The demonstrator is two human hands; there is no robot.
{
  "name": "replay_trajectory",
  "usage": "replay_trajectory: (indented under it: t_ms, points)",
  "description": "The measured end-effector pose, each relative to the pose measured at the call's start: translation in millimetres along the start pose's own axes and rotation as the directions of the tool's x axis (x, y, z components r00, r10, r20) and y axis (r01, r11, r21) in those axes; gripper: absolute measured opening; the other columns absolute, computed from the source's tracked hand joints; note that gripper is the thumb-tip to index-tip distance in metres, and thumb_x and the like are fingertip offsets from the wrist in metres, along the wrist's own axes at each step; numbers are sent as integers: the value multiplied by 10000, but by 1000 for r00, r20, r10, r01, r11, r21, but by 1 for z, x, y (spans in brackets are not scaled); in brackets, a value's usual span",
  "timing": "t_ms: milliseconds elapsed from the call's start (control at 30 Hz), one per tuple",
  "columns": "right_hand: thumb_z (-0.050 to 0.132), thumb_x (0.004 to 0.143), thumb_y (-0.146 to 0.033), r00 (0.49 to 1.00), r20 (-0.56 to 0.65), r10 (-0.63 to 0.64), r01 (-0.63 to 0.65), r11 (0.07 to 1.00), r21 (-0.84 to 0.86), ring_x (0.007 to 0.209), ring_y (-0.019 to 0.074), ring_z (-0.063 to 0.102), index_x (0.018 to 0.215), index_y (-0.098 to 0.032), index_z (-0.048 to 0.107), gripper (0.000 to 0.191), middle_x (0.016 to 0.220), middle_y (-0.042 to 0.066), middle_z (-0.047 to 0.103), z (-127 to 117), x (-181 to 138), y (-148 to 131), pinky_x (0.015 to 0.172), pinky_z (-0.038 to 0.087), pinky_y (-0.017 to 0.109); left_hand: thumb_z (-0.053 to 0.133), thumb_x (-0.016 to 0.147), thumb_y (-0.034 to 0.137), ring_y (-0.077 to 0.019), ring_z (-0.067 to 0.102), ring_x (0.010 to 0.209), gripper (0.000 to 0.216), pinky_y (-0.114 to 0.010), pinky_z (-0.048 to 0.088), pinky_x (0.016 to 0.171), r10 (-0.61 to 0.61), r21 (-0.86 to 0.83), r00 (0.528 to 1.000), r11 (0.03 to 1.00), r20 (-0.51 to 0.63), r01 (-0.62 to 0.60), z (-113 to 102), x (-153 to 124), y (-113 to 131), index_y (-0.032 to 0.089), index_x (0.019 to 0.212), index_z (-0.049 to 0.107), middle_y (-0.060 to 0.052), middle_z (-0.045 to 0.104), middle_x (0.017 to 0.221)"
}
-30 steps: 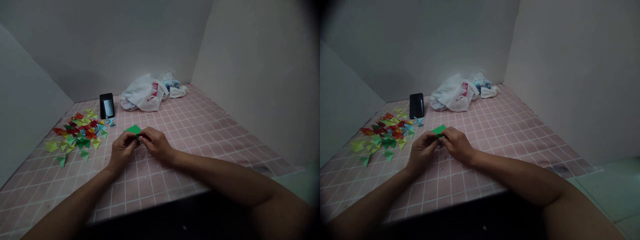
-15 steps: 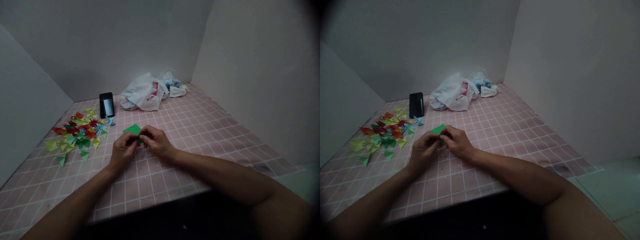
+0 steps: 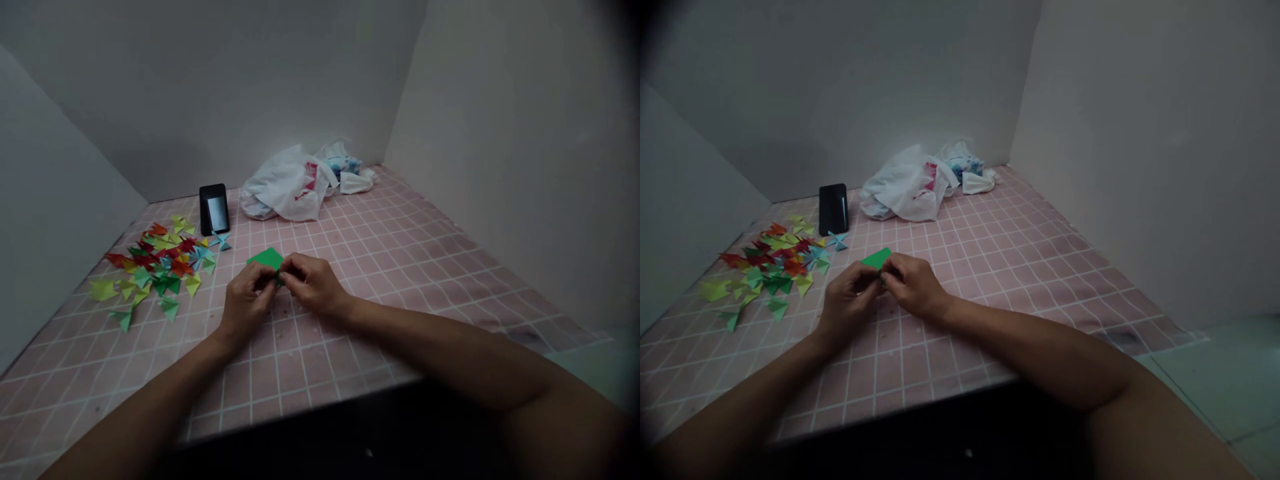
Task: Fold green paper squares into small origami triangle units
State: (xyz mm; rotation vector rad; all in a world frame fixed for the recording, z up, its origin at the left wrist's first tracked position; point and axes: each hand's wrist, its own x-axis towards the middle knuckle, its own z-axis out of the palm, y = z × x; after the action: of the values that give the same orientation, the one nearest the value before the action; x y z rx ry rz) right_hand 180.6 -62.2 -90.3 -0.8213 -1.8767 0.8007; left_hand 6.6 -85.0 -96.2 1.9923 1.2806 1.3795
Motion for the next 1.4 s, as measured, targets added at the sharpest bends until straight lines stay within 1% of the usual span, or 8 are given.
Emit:
replay_trajectory:
  t_ms: [233, 467, 667, 867, 1000, 1100, 1200, 1400]
  points:
    - [568, 856, -163, 999, -47, 25, -25, 1000, -11, 666, 131, 522, 765, -218, 521, 116, 717, -20, 569, 0, 2, -1, 655, 430, 286, 713, 821, 204, -161, 609, 647, 62, -275, 473, 612, -92, -65, 996, 994, -18, 90, 0, -1, -3, 220, 789, 662, 3, 653, 717]
    - [608, 831, -263, 956, -110, 272, -240, 940, 244, 558, 111, 544, 759, -211, 541, 111, 666, -42, 560, 0, 6, -1, 529, 435, 254, 742, 831, 274, -178, 691, 676, 126, -293, 537, 646, -221, -234, 975, 949, -8, 213, -1, -2, -6, 222, 845, 629, 4, 678, 756]
    - [626, 790, -240, 874, -40, 485, -405, 771, 491, 444, 98, 546, 743, -211, 518, 122, 536, -68, 561, 1, 10, 4, 461, 445, 218, 713, 864, 225, -176, 681, 806, 80, -307, 549, 708, -112, -189, 991, 977, -69, 97, -1, 0, -6, 214, 857, 633, -28, 656, 954]
    - [615, 784, -154, 881, -9, 474, -425, 799, 426, 424, 101, 548, 754, -213, 525, 112, 505, -74, 559, 0, 9, 8, 428, 418, 202, 668, 875, 115, -172, 657, 876, 111, -282, 513, 712, 86, -5, 996, 996, -26, -86, -4, 2, -6, 209, 833, 625, -27, 652, 941]
    - [620, 803, -150, 878, 41, 476, -441, 774, 455, 419, 98, 553, 813, -216, 524, 117, 539, -83, 570, 0, 8, 5, 415, 426, 198, 647, 886, 110, -182, 670, 906, 107, -298, 517, 748, 122, 24, 993, 992, 0, -122, -3, 1, -7, 208, 845, 634, -27, 661, 929]
    - [590, 805, -121, 874, 54, 484, -450, 760, 470, 407, 99, 537, 812, -220, 519, 123, 509, -82, 564, 1, 8, 4, 412, 430, 196, 673, 879, 144, -176, 677, 897, 74, -291, 527, 751, 51, -49, 999, 997, -19, -52, -1, 0, -7, 206, 844, 651, -26, 675, 931]
    - [570, 796, -94, 877, 75, 475, -448, 751, 485, 389, 99, 518, 831, -223, 514, 144, 491, -86, 559, 1, 8, 4, 401, 422, 194, 724, 850, 215, -156, 694, 820, 73, -284, 556, 736, -120, -209, 992, 972, -31, 110, -1, 1, -6, 193, 841, 655, -23, 686, 934]
    - [575, 793, -78, 860, 170, 481, -493, 697, 521, 378, 92, 522, 845, -224, 511, 167, 532, -88, 570, 3, 6, 5, 387, 416, 193, 818, 766, 329, -148, 714, 613, 306, -279, 603, 606, -416, -497, 908, 777, 52, 385, -2, 5, -2, 191, 910, 587, 15, 716, 774]
